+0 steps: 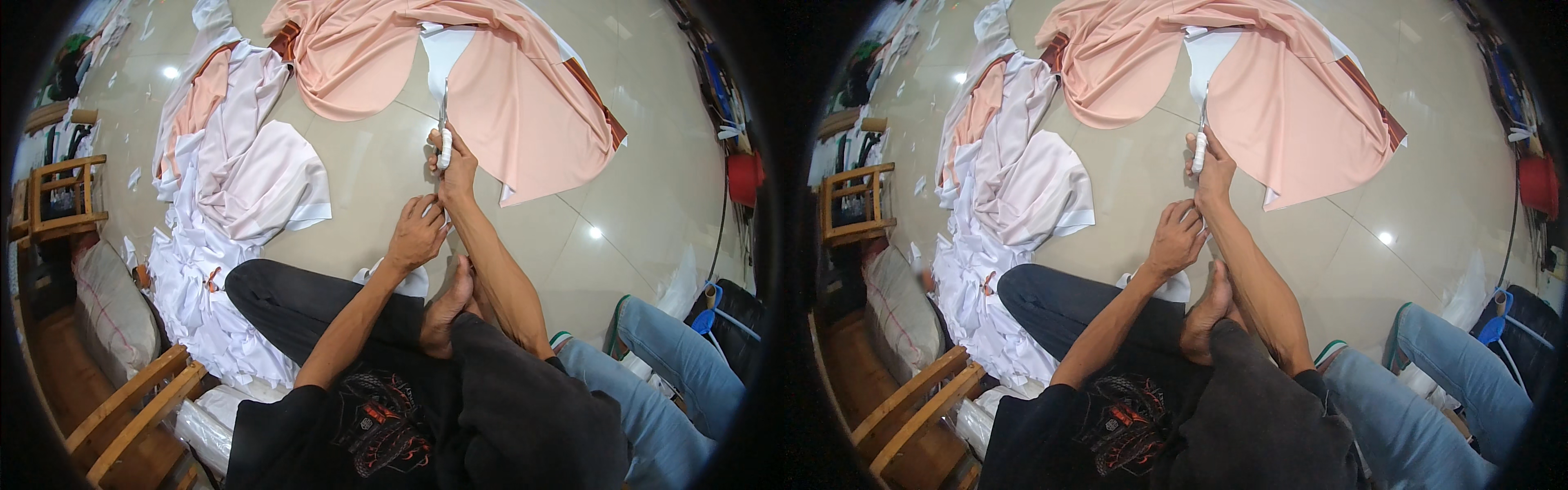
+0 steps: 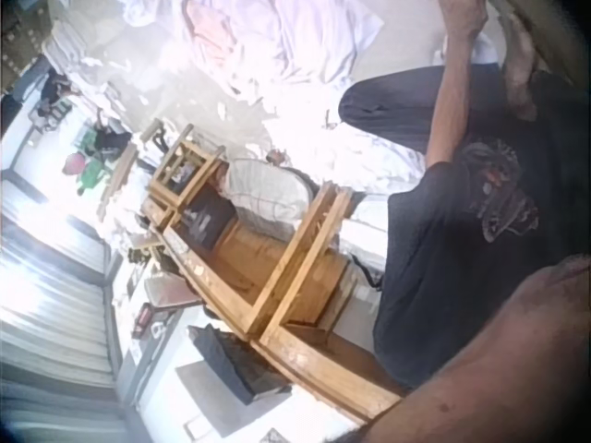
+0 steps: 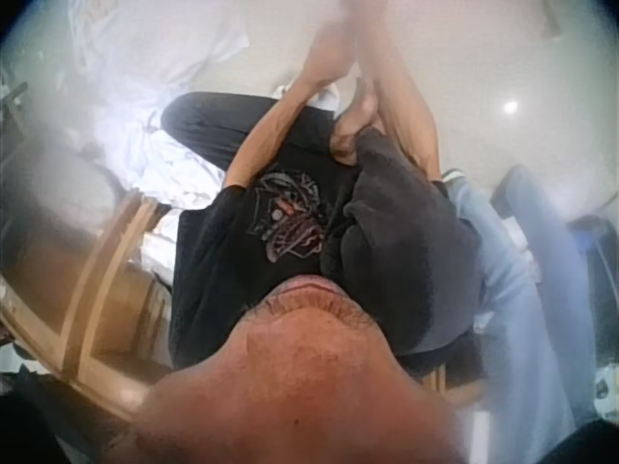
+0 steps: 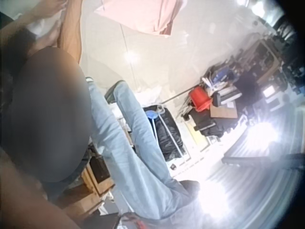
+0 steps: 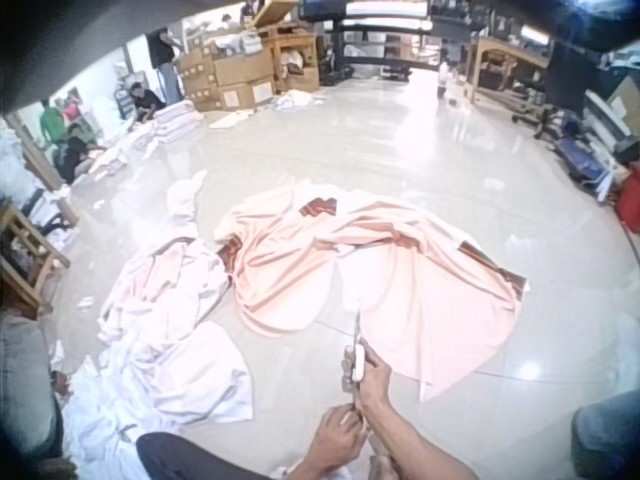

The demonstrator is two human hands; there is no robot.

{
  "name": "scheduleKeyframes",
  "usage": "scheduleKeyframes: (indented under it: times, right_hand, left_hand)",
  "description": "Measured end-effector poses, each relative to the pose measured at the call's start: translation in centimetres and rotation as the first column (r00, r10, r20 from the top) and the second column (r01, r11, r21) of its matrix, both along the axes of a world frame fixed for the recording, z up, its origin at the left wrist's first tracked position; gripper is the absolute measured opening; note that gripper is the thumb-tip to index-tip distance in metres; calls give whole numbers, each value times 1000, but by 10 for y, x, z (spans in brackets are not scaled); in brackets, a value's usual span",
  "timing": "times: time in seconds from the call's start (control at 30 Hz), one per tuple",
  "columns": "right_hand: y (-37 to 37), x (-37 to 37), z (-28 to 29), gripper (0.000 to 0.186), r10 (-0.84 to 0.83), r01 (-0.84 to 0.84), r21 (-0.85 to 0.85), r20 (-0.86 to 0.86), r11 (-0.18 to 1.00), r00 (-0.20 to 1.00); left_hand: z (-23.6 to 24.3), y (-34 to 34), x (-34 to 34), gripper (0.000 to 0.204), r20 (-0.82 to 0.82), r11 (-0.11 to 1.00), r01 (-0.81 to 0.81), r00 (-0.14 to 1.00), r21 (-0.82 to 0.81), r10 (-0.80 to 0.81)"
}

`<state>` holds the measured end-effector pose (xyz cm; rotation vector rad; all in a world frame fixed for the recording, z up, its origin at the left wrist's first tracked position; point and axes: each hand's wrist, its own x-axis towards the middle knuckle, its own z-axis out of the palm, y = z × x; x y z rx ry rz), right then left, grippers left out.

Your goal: The person sits on the floor and uses shears to cut a large piece of peach-colored fabric along a white paper pattern. They adjust the fabric and pattern, then continue cutting to separate the shaped piece from the surrounding material.

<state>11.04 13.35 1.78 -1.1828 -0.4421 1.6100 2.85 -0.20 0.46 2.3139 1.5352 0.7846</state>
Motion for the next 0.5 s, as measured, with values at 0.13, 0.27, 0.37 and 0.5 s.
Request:
scheduleKeyframes:
  times: [0.13,0.27,0.37,0.5]
  right_hand:
    - [-2,-7,-7,55,-2,1,22,38,1000,999]
    - [3,-15,0,54,-51,51,-6,-2,999,999]
    - [16,-20,0,54,-91,91,-10,-36,996,995]
    - [26,-28,-4,50,-93,94,8,-26,996,995]
  left_hand:
    - [-5,-2,-1,31,-8,1000,-6,1000,10,6]
    - [-5,-2,-4,32,1,1000,11,1000,-7,-11]
    - [-3,-4,-5,32,27,999,23,999,-38,-22]
    - [-2,-8,-2,29,64,999,3,998,-36,-1]
